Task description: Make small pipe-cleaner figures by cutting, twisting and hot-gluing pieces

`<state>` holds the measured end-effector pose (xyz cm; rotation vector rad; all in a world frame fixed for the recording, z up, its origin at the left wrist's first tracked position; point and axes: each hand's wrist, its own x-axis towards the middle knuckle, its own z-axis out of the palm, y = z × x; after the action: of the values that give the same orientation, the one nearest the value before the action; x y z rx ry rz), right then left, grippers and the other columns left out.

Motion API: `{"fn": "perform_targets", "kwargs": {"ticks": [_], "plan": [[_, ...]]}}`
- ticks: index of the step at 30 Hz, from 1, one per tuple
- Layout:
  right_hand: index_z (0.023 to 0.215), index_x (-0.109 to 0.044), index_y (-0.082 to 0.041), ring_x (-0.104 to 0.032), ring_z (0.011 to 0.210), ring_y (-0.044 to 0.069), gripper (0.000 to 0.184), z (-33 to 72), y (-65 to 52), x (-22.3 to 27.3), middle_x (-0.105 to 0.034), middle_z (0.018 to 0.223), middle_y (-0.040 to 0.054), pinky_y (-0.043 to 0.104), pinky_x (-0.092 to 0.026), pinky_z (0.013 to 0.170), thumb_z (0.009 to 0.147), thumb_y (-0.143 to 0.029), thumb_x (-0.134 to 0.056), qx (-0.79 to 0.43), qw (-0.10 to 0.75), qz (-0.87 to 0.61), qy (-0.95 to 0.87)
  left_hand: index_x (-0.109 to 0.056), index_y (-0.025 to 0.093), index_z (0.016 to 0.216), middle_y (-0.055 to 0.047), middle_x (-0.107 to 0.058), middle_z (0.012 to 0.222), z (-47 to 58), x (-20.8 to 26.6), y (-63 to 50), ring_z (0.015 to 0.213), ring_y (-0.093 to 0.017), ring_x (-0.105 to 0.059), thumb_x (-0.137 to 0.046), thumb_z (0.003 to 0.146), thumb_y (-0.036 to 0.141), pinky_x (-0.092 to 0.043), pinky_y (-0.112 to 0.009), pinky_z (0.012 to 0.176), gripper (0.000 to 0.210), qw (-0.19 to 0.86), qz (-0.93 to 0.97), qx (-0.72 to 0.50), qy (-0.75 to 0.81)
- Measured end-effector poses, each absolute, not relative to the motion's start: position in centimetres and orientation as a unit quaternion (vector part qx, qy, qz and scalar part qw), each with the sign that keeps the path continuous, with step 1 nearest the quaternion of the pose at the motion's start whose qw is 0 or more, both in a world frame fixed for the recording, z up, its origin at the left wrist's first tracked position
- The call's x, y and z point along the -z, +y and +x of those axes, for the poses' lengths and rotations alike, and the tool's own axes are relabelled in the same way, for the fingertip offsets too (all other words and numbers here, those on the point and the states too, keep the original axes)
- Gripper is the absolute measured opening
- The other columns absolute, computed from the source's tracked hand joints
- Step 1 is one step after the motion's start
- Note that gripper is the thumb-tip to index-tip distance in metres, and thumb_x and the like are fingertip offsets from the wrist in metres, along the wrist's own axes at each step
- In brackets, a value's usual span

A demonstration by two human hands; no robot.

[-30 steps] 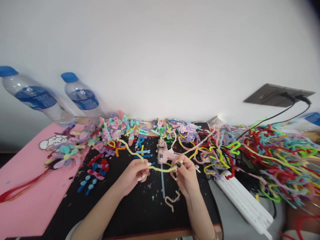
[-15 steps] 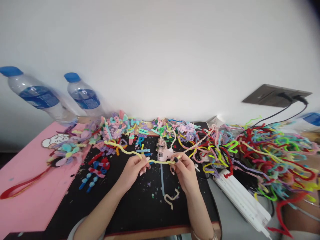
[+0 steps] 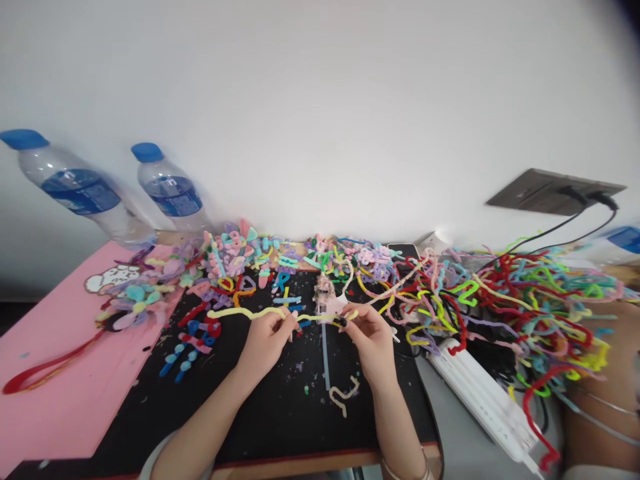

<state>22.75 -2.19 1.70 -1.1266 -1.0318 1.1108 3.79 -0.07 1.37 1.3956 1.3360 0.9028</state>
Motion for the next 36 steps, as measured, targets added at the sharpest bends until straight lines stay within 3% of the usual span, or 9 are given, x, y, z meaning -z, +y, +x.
{"fn": "perform_targets", "kwargs": {"ticks": [8,13,17,26,36], "plan": [[0.073,-0.054,-0.019,-0.053,0.061,0.012,0.014,23.03,-2.21,-1.52,-0.057,0.07,-0.0014,0.024,-0.045,0.058,0.074,-0.024,-0.067,-0.375,0.644,-0.531,-0.402,-0.056,0.014,0.055,0.005,-0.041,0.044,3.93,-1.55,0.03,0.04,-0.007,-0.037,-0.052,0.08,0.04,-0.027,-0.021,0.045,0.036,0.678,0.495,-0.31,0.446],[0.069,-0.049,-0.02,-0.052,0.063,0.012,0.019,22.92,-2.23,-1.43,-0.055,0.072,-0.001,0.025,-0.045,0.058,0.075,-0.025,-0.066,-0.303,0.674,-0.538,-0.406,-0.056,0.013,0.053,0.004,-0.042,0.043,4.0,-1.77,-0.31,0.039,-0.006,-0.033,-0.057,0.077,0.04,-0.022,-0.021,0.043,0.035,0.738,0.468,-0.269,0.405],[0.072,-0.05,-0.02,-0.051,0.063,0.013,0.018,22.89,-2.3,-1.56,-0.054,0.071,-0.0001,0.025,-0.045,0.058,0.075,-0.027,-0.065,-0.293,0.656,-0.561,-0.41,-0.054,0.014,0.052,0.004,-0.039,0.042,4.05,-1.69,-0.41,0.038,-0.005,-0.031,-0.057,0.077,0.038,-0.02,-0.022,0.043,0.035,0.754,0.448,-0.273,0.396],[0.083,-0.055,-0.021,-0.047,0.058,0.01,0.014,23.32,-2.19,-1.84,-0.049,0.07,-0.0032,0.021,-0.039,0.055,0.076,-0.027,-0.065,-0.436,0.637,-0.509,-0.382,-0.051,0.014,0.052,0.007,-0.035,0.04,3.64,-1.54,-0.05,0.036,-0.005,-0.027,-0.058,0.076,0.034,-0.021,-0.022,0.043,0.032,0.784,0.384,-0.312,0.374],[0.077,-0.053,-0.019,-0.045,0.054,0.01,0.015,23.57,-2.36,-1.81,-0.052,0.06,-0.004,0.021,-0.037,0.054,0.081,-0.032,-0.06,-0.477,0.617,-0.494,-0.384,-0.053,0.013,0.053,0.005,-0.038,0.044,3.48,-1.47,0.12,0.039,-0.006,-0.034,-0.057,0.078,0.036,-0.025,-0.021,0.043,0.034,0.724,0.449,-0.308,0.424]]}}
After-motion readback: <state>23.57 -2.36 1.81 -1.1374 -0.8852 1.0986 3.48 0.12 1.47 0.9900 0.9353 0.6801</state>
